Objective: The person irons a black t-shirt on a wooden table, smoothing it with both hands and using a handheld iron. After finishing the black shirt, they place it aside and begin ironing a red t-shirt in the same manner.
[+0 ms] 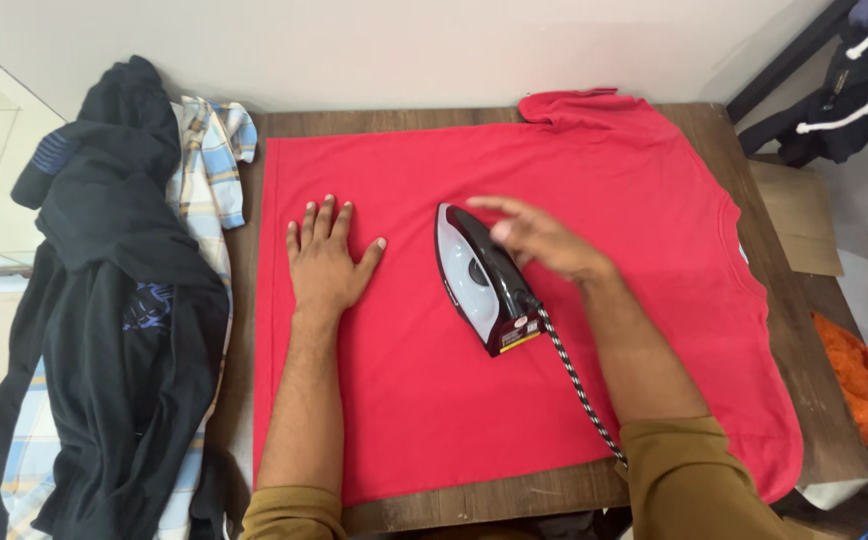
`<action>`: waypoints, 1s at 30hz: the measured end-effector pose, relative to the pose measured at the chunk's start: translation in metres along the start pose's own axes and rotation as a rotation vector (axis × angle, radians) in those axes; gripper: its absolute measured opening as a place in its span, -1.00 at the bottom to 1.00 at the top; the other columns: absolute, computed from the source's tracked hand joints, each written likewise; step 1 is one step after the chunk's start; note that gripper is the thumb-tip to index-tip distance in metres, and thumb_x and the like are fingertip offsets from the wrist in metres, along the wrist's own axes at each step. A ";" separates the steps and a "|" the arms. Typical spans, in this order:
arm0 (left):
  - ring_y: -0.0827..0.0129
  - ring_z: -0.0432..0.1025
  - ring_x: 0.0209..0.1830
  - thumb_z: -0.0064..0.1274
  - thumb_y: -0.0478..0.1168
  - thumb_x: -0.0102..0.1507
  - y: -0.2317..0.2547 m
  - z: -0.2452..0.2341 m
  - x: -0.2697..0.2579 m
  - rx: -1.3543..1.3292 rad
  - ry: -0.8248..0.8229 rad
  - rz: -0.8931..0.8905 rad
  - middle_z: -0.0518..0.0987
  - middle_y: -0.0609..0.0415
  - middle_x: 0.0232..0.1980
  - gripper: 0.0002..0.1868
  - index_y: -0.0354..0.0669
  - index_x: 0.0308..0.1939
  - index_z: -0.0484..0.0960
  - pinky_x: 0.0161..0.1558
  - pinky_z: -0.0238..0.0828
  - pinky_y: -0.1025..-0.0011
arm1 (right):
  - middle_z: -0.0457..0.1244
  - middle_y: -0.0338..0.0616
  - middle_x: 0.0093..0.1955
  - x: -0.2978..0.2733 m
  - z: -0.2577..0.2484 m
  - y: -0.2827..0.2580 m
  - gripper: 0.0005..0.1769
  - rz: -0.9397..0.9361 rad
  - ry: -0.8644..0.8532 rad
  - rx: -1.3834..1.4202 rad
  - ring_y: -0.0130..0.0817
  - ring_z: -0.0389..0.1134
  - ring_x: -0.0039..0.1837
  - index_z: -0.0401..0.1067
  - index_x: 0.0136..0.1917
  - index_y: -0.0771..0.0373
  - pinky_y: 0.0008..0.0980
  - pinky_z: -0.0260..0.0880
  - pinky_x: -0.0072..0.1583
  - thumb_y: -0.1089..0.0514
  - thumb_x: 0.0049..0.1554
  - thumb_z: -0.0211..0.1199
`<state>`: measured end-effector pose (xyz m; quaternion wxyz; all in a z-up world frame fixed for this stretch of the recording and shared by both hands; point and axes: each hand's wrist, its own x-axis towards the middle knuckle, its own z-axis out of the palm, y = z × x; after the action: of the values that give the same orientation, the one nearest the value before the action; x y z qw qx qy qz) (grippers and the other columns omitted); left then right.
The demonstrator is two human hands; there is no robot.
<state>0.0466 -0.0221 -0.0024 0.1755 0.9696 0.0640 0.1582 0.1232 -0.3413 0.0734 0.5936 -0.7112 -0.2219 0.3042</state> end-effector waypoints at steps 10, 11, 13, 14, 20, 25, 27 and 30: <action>0.07 -0.05 0.63 -0.13 0.30 0.31 -0.004 0.000 0.002 0.045 -0.051 -0.035 0.18 0.00 0.61 -0.23 0.01 0.50 0.33 0.55 -0.35 -0.06 | 0.30 0.09 0.22 -0.013 0.060 -0.044 0.08 0.144 -0.359 0.319 -0.16 0.45 0.08 -0.10 0.68 0.15 -0.21 0.53 0.11 0.29 0.04 0.41; 0.07 -0.06 0.63 -0.14 0.29 0.32 -0.005 0.000 0.002 0.048 -0.059 -0.035 0.17 0.01 0.61 -0.24 0.03 0.51 0.32 0.55 -0.36 -0.06 | 0.31 0.13 0.18 -0.012 0.059 -0.043 0.09 0.159 -0.303 0.302 -0.14 0.47 0.04 -0.10 0.67 0.14 -0.20 0.54 0.06 0.29 0.02 0.40; 0.06 -0.07 0.63 -0.15 0.29 0.32 -0.008 -0.001 0.002 0.055 -0.072 -0.037 0.16 0.04 0.61 -0.26 0.08 0.51 0.31 0.54 -0.38 -0.08 | 0.34 0.14 0.14 -0.006 0.052 -0.038 0.07 0.140 -0.145 0.268 -0.20 0.49 0.04 -0.10 0.65 0.14 -0.23 0.56 0.04 0.30 0.01 0.39; 0.06 -0.08 0.64 -0.15 0.29 0.33 -0.009 -0.001 0.003 0.057 -0.068 -0.040 0.15 0.04 0.62 -0.25 0.07 0.52 0.30 0.54 -0.38 -0.08 | 0.36 0.11 0.15 -0.003 0.044 -0.034 0.06 0.105 -0.044 0.251 -0.27 0.49 0.08 -0.10 0.65 0.15 -0.28 0.57 0.08 0.30 0.02 0.39; 0.07 -0.09 0.64 -0.18 0.29 0.33 -0.010 -0.001 0.003 0.071 -0.077 -0.048 0.13 0.04 0.62 -0.24 0.07 0.53 0.27 0.54 -0.39 -0.08 | 0.42 0.05 0.00 0.014 -0.014 0.008 -0.18 -0.107 0.542 0.359 -0.29 0.50 -0.02 0.03 0.61 0.32 -0.33 0.57 0.04 0.24 0.20 0.34; 0.06 -0.10 0.65 -0.19 0.29 0.34 -0.010 -0.001 0.003 0.072 -0.071 -0.046 0.13 0.04 0.63 -0.24 0.07 0.54 0.27 0.54 -0.39 -0.09 | 0.40 0.05 -0.03 0.015 -0.024 0.014 -0.24 -0.181 0.598 0.467 -0.31 0.47 -0.09 0.01 0.59 0.30 -0.32 0.55 -0.04 0.21 0.24 0.27; 0.05 -0.10 0.64 -0.19 0.28 0.34 -0.011 0.000 0.004 0.074 -0.072 -0.041 0.13 0.03 0.62 -0.25 0.06 0.53 0.27 0.54 -0.38 -0.09 | 0.40 0.07 -0.04 0.011 -0.019 0.002 -0.23 -0.082 0.533 0.443 -0.29 0.47 -0.11 0.00 0.58 0.26 -0.28 0.55 -0.06 0.21 0.21 0.26; 0.06 -0.09 0.64 -0.23 0.20 0.37 -0.014 0.001 0.005 0.075 -0.074 -0.038 0.15 0.04 0.62 -0.31 0.07 0.54 0.27 0.54 -0.37 -0.10 | 0.40 0.10 -0.03 0.001 0.001 -0.020 -0.16 0.053 0.207 0.307 -0.22 0.49 -0.06 -0.04 0.60 0.19 -0.26 0.56 -0.01 0.25 0.15 0.26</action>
<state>0.0508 -0.0091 -0.0072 0.1441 0.9793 0.0820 0.1165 0.1243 -0.3362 0.0931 0.7065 -0.6454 -0.0920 0.2753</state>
